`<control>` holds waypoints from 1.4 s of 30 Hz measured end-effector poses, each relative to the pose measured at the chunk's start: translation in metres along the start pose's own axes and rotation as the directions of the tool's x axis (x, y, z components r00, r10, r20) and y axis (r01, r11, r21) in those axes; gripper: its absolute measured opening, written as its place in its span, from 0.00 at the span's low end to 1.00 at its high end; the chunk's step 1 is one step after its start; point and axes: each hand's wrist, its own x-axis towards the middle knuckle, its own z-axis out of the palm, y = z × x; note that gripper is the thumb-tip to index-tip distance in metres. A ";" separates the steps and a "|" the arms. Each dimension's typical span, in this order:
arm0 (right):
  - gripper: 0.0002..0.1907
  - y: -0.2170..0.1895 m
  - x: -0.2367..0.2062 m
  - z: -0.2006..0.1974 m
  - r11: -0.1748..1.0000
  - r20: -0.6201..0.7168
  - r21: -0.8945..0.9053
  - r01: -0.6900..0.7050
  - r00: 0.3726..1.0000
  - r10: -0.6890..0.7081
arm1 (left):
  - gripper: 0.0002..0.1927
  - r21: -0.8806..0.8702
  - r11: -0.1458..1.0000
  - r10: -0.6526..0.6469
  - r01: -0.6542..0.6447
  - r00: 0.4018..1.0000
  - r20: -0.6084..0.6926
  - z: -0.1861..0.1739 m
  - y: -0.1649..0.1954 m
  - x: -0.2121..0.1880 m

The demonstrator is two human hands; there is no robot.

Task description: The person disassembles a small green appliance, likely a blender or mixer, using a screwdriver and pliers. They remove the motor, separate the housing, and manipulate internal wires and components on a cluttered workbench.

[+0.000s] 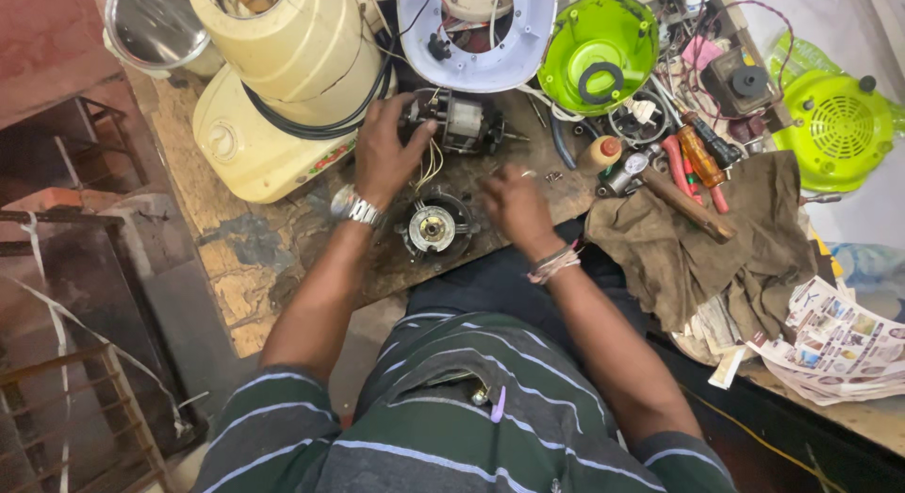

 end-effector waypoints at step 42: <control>0.16 -0.044 -0.048 -0.075 0.939 -0.086 0.343 0.029 0.996 0.000 | 0.09 0.386 0.904 -0.269 0.185 0.947 0.174 -0.074 -0.013 -0.107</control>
